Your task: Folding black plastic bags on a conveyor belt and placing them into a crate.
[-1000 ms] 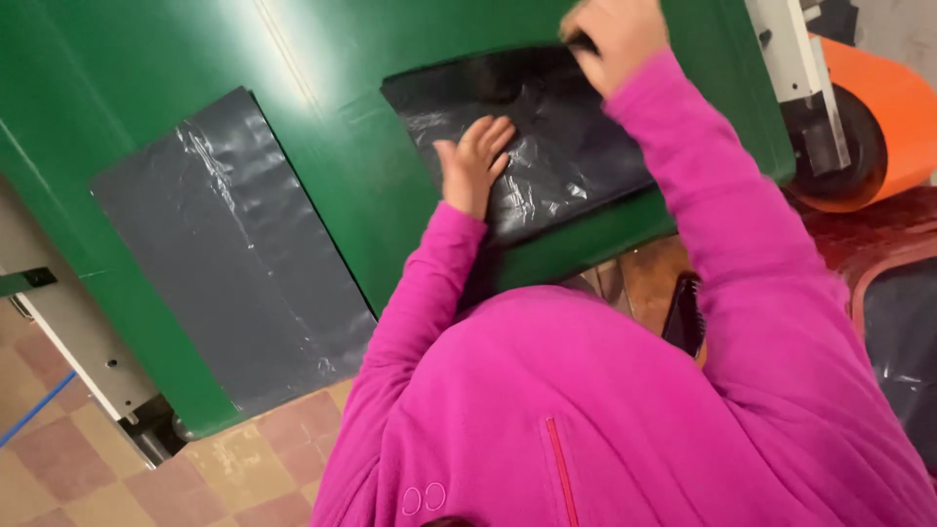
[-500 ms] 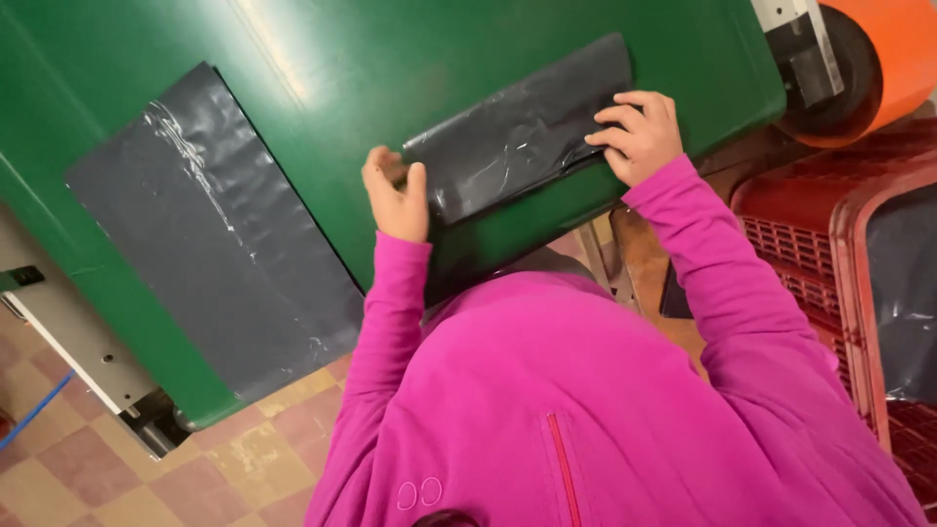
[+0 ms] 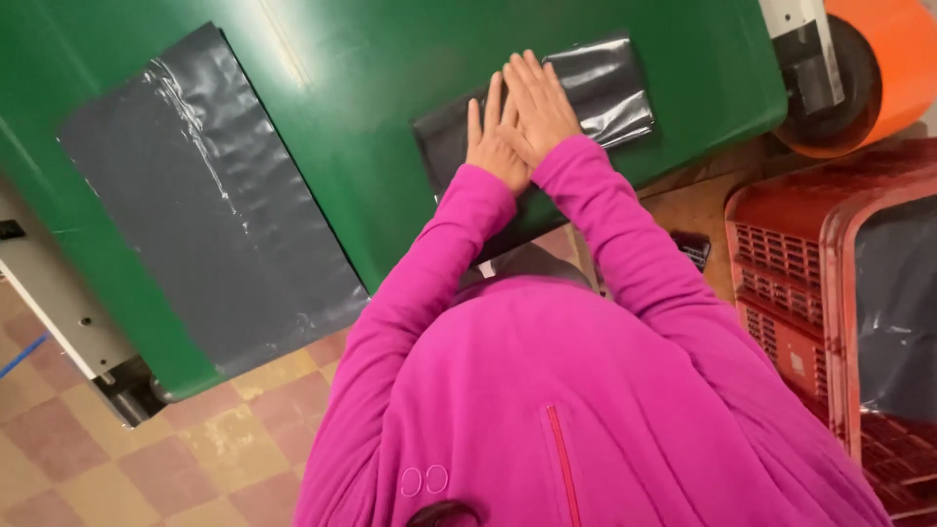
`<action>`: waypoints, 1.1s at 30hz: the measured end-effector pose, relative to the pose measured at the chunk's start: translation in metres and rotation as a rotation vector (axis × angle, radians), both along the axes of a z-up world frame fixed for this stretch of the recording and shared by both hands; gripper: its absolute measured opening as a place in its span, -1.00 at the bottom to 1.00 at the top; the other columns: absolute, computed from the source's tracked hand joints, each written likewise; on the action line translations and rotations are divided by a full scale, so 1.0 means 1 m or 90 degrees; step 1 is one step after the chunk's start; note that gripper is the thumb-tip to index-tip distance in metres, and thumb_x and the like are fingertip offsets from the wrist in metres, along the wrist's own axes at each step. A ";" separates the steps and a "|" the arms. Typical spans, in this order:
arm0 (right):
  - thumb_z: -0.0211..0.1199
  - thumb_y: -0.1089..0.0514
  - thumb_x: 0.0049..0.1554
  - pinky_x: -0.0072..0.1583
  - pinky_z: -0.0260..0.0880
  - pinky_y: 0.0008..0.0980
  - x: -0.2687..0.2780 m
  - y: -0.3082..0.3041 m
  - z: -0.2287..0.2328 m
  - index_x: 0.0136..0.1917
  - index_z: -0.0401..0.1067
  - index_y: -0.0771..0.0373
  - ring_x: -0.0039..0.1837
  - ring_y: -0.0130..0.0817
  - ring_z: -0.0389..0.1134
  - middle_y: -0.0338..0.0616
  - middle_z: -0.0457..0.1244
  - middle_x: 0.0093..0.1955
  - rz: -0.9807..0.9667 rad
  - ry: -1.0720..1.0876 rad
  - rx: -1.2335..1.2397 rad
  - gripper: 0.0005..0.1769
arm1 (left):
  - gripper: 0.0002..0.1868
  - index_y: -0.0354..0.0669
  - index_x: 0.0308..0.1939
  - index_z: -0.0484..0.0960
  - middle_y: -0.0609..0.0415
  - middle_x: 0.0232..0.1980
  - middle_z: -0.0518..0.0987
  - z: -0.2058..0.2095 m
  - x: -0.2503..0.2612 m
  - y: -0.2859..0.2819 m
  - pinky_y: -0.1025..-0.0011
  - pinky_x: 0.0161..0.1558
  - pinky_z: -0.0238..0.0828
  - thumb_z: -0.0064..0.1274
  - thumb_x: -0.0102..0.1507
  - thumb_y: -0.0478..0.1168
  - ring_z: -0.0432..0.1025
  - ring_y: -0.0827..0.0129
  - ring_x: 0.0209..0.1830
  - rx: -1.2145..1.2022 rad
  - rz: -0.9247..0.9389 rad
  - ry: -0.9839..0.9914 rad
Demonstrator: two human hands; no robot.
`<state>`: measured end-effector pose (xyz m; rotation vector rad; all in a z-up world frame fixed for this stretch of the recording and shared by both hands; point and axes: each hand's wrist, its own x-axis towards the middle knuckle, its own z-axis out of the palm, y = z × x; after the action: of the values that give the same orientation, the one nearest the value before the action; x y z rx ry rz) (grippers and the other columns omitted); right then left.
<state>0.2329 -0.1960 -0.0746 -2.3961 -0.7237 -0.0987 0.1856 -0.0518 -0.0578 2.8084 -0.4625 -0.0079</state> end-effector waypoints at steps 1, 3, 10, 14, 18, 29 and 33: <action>0.26 -0.14 0.26 0.64 -0.27 0.15 0.003 -0.009 0.004 0.64 0.05 0.46 0.72 0.17 -0.15 0.25 -0.05 0.69 0.013 0.001 -0.068 -0.08 | -0.14 -0.17 0.59 0.11 -0.09 0.67 -0.03 0.015 -0.002 0.009 -0.22 0.55 -0.32 -0.11 0.33 0.19 -0.28 -0.04 0.69 0.002 -0.001 0.016; 0.29 -0.21 0.19 0.60 -0.31 0.18 0.011 -0.030 0.030 0.62 0.03 0.48 0.69 0.18 -0.19 0.28 -0.09 0.67 0.018 -0.006 -0.136 0.01 | -0.06 -0.21 0.59 0.09 -0.11 0.68 -0.04 0.038 -0.005 0.034 -0.20 0.55 -0.32 -0.05 0.29 0.26 -0.28 -0.03 0.70 0.005 -0.009 0.023; 0.34 -0.17 0.20 0.67 -0.16 0.14 0.001 -0.058 0.093 0.52 0.13 0.53 0.72 0.24 -0.13 0.31 -0.02 0.60 -0.096 -0.007 -0.342 -0.09 | -0.04 -0.31 0.40 0.32 -0.16 0.49 0.26 0.026 -0.054 0.121 -0.08 0.40 0.11 0.22 0.14 0.26 0.07 0.00 0.55 0.031 -0.141 -0.077; 0.34 0.04 0.00 0.52 0.02 0.03 -0.068 0.014 0.118 0.35 0.31 0.42 0.58 0.17 0.05 0.23 0.12 0.48 0.160 0.139 -0.208 -0.28 | -0.84 -0.11 -0.11 0.61 0.02 -0.06 0.61 0.013 -0.056 0.115 0.10 -0.04 0.45 0.06 0.47 -0.12 0.52 0.08 0.01 0.102 -0.344 0.078; 0.36 0.17 -0.04 0.51 0.03 0.14 -0.109 -0.013 0.002 0.40 0.32 0.41 0.55 0.17 0.10 0.25 0.17 0.47 0.231 0.032 -0.039 -0.25 | -0.65 0.00 -0.29 0.64 0.03 -0.18 0.66 0.094 -0.026 0.074 0.16 -0.02 0.47 0.00 0.36 0.13 0.58 0.05 -0.11 0.027 -0.364 0.350; 0.02 0.08 0.35 0.23 0.37 -0.08 -0.068 -0.071 -0.037 0.45 0.24 0.35 0.25 -0.09 0.39 0.03 0.31 0.35 -0.310 0.795 0.901 -0.52 | -0.64 -0.20 -0.20 0.62 -0.13 -0.21 0.65 -0.013 0.034 0.062 0.23 -0.15 0.49 0.11 0.34 0.05 0.57 0.07 -0.25 -0.405 0.040 0.221; -0.06 0.08 0.31 0.26 0.54 -0.08 -0.064 -0.086 -0.022 0.42 0.21 0.34 0.28 -0.10 0.45 0.02 0.28 0.38 -0.313 0.892 0.944 -0.53 | -0.70 -0.11 -0.24 0.59 -0.09 -0.21 0.63 -0.009 0.021 0.039 0.10 -0.24 0.46 0.19 0.32 0.03 0.53 -0.05 -0.29 -0.334 0.159 0.052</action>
<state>0.1686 -0.2822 -0.0966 -0.7084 0.5284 0.5777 0.2068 -0.0130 -0.0665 2.3170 -0.0723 0.0449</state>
